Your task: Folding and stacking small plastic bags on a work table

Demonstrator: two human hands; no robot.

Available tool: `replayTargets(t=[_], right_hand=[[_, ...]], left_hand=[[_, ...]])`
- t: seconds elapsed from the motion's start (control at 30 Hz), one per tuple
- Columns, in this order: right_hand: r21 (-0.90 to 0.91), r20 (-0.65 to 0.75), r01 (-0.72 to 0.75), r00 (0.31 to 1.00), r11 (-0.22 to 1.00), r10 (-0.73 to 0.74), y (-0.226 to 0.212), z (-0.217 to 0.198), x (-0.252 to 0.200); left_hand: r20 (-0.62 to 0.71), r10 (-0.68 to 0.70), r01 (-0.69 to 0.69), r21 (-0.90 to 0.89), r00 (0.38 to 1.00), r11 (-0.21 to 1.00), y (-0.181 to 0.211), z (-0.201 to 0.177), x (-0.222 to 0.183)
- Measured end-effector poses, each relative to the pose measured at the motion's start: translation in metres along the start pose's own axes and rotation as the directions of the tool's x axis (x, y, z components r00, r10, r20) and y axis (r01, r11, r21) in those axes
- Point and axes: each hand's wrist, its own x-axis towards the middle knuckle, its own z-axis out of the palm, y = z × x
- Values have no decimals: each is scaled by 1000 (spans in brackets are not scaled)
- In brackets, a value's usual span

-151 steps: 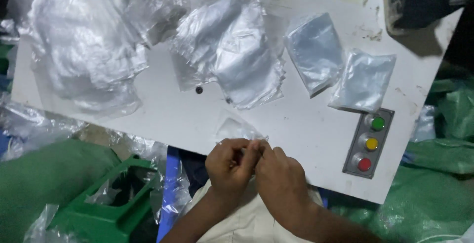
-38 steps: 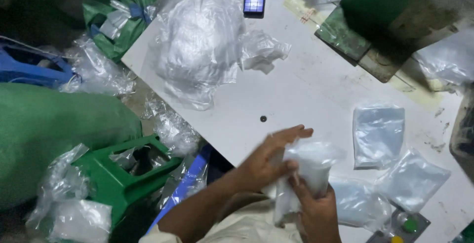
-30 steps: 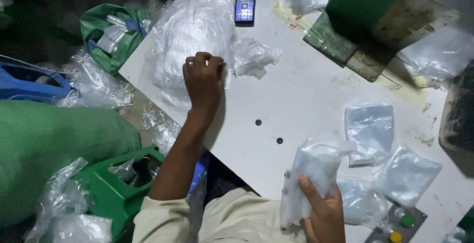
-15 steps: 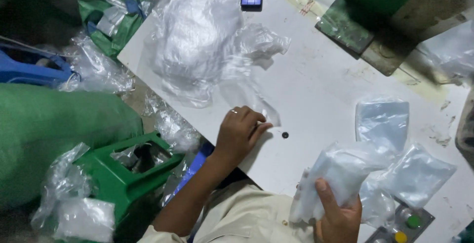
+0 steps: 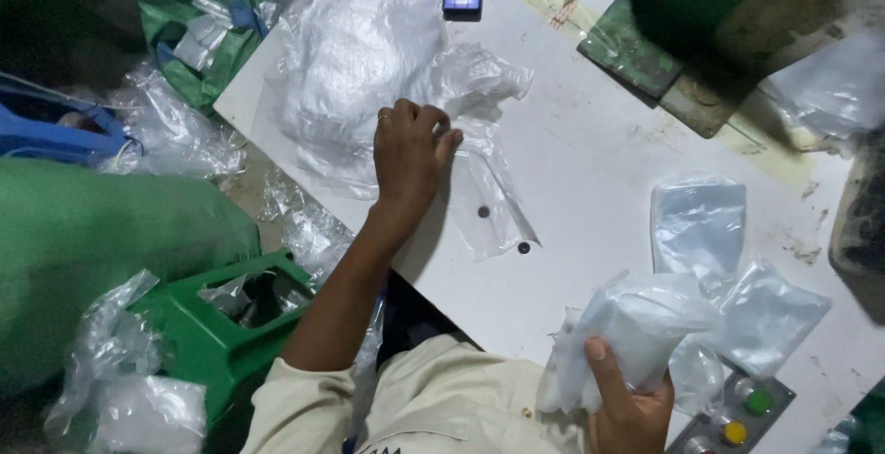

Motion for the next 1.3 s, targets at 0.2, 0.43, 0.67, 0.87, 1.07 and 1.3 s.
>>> replayTargets(t=[0.2,0.43,0.67,0.87,1.07,1.3], right_hand=[[-84,-128,-66,990,994,55,-12,-1,4],[-263,3,-62,998,963,65,-10,-8,1],[-126,-12,-139,990,982,139,8,-23,8],[-231,33,-129,990,964,140,9,-30,11],[-327,189,-63,973,943,130,15,-32,14],[-409,500,85,854,908,145,-12,13,13]], left_hand=[[-138,242,-236,61,960,970,-5,-6,-4],[-115,326,-314,113,938,943,-3,-3,-2],[177,-1,25,-128,984,991,3,-27,-15],[347,-174,276,-271,922,922,24,-70,-24],[396,-204,439,-703,895,560,24,-78,-66],[710,-3,695,-689,704,204,63,-19,-160]])
